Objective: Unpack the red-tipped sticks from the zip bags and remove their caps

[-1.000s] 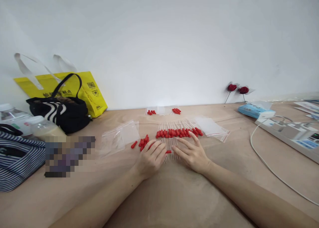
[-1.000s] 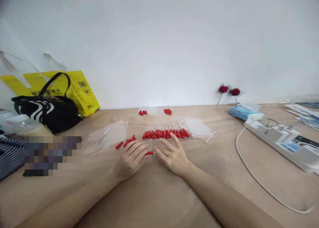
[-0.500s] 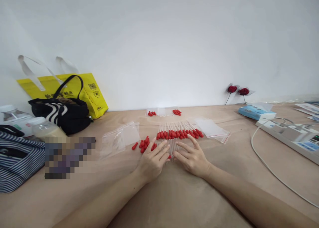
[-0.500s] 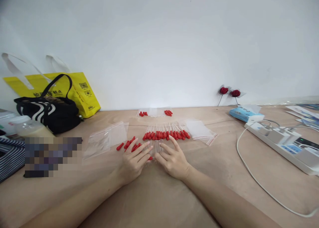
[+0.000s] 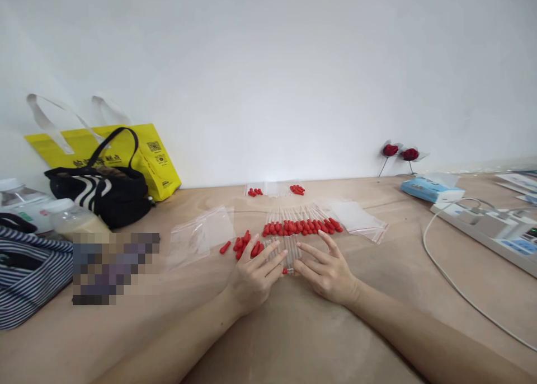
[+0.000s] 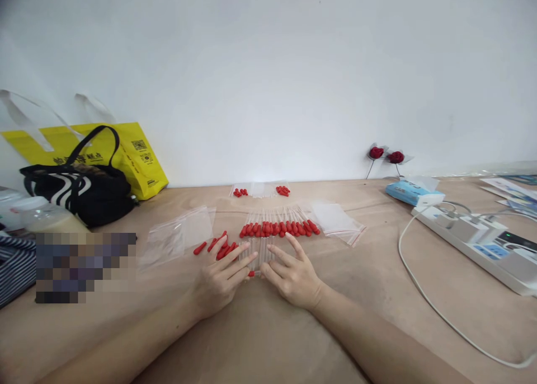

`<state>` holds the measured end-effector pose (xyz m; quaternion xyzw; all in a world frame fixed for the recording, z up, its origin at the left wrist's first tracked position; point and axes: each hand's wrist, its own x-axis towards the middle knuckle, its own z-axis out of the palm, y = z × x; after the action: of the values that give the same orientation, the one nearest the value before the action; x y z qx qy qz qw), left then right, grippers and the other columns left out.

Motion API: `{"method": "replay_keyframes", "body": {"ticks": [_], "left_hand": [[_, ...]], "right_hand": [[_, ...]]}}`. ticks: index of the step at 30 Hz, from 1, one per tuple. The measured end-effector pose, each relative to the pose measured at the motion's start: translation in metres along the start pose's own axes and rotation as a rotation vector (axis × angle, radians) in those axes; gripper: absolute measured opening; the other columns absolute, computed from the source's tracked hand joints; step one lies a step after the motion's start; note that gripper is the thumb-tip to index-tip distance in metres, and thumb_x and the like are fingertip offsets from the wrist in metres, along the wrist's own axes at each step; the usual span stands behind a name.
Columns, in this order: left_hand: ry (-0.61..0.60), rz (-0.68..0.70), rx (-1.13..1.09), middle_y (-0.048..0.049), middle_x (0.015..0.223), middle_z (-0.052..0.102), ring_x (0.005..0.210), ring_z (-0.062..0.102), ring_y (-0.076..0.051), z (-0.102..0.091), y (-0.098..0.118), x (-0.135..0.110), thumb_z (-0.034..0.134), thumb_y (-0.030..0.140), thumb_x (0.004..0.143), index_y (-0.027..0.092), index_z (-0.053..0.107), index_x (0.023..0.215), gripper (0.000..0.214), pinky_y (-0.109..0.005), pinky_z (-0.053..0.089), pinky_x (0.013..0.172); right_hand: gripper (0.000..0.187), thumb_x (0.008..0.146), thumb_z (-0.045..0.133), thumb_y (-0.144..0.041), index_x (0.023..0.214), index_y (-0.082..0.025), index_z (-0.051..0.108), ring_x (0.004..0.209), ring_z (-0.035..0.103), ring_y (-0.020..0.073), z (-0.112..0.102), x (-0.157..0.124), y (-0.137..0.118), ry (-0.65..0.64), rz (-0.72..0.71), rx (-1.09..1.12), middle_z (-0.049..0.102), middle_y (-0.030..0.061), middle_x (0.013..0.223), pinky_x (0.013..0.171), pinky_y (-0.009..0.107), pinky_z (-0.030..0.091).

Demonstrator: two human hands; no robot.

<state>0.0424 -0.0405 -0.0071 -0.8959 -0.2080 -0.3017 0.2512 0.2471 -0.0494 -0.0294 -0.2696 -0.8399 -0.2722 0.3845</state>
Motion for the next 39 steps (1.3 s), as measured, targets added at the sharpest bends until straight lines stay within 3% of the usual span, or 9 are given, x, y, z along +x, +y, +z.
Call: {"method": "replay_keyframes", "body": {"ticks": [3,6,10,15,18,24,29,34,39], "left_hand": [[0.001,-0.06,-0.004,-0.0015,0.104,0.065,0.106,0.053,-0.02,-0.006,-0.004,-0.005,0.04,0.012,0.086,0.018,0.062,0.08,0.024,-0.05,0.02,0.103],[0.006,-0.242,0.002,-0.0043,0.091,0.067,0.091,0.058,-0.019,-0.014,-0.011,-0.008,0.039,0.016,0.086,0.017,0.061,0.08,0.023,-0.041,0.038,0.089],[-0.03,-0.553,-0.109,-0.0063,0.081,0.057,0.075,0.056,-0.015,-0.018,-0.033,-0.006,0.036,0.025,0.087,0.015,0.061,0.088,0.027,-0.028,0.046,0.069],[-0.281,-1.05,-0.312,-0.0037,0.078,0.058,0.078,0.058,-0.018,-0.018,-0.08,-0.01,0.041,0.024,0.075,0.016,0.062,0.09,0.027,-0.029,0.045,0.072],[-0.364,-1.165,-0.362,0.0022,0.059,0.058,0.057,0.057,-0.016,-0.015,-0.099,-0.02,0.046,0.03,0.07,0.017,0.059,0.092,0.029,-0.025,0.044,0.056],[-0.356,-1.205,-0.386,-0.0005,0.063,0.064,0.058,0.059,-0.017,-0.006,-0.098,-0.029,0.051,0.046,0.065,0.017,0.057,0.082,0.034,-0.025,0.043,0.054],[-0.35,-1.179,-0.395,-0.0027,0.066,0.066,0.061,0.061,-0.017,-0.011,-0.1,-0.024,0.044,0.046,0.07,0.017,0.059,0.075,0.033,-0.026,0.045,0.057],[-0.372,-1.091,-0.323,-0.0018,0.07,0.067,0.067,0.061,-0.018,-0.017,-0.094,-0.01,0.044,0.039,0.071,0.019,0.061,0.074,0.027,-0.026,0.044,0.062],[-0.447,-0.984,-0.272,-0.0026,0.072,0.066,0.069,0.058,-0.019,-0.001,-0.082,0.016,0.048,0.042,0.072,0.02,0.064,0.067,0.027,-0.027,0.04,0.062]], "right_hand": [[0.012,0.085,0.047,-0.017,0.083,-0.018,0.059,0.088,0.059,0.0146,-0.003,-0.004,0.007,-0.004,0.066,-0.016,0.064,-0.0017,0.065,0.098,0.042,0.026],[0.017,0.086,0.043,-0.02,0.085,-0.018,0.06,0.06,0.056,0.0101,-0.005,-0.009,0.014,-0.055,0.192,-0.06,0.059,-0.0015,0.06,0.07,0.027,0.04],[0.027,0.088,0.036,-0.024,0.103,-0.018,0.058,0.055,0.052,0.011,0.0,-0.011,0.015,-0.213,0.378,-0.085,0.058,0.0027,0.073,0.044,0.021,0.033],[0.037,0.082,0.032,-0.013,0.115,-0.014,0.05,0.068,0.056,0.0157,0.006,-0.012,0.012,-0.374,0.597,0.007,0.055,0.0084,0.084,0.055,0.024,0.044],[0.039,0.078,0.033,-0.008,0.112,-0.013,0.05,0.079,0.056,0.018,0.008,-0.012,0.012,-0.383,0.653,0.104,0.055,0.0101,0.091,0.066,0.028,0.047],[0.034,0.074,0.034,-0.002,0.1,-0.015,0.051,0.088,0.054,0.0189,0.015,-0.01,0.013,-0.34,0.712,0.237,0.055,0.0096,0.093,0.078,0.032,0.046],[0.031,0.075,0.035,-0.003,0.1,-0.012,0.052,0.092,0.053,0.02,0.019,-0.009,0.011,-0.323,0.687,0.26,0.054,0.013,0.097,0.079,0.034,0.047],[0.026,0.079,0.036,-0.008,0.097,-0.014,0.054,0.09,0.055,0.0185,0.019,-0.007,0.009,-0.261,0.607,0.283,0.056,0.0116,0.097,0.078,0.032,0.048],[0.024,0.082,0.036,-0.011,0.097,-0.014,0.055,0.088,0.056,0.0181,0.02,-0.007,0.007,-0.241,0.558,0.258,0.059,0.0111,0.093,0.078,0.031,0.048]]}}
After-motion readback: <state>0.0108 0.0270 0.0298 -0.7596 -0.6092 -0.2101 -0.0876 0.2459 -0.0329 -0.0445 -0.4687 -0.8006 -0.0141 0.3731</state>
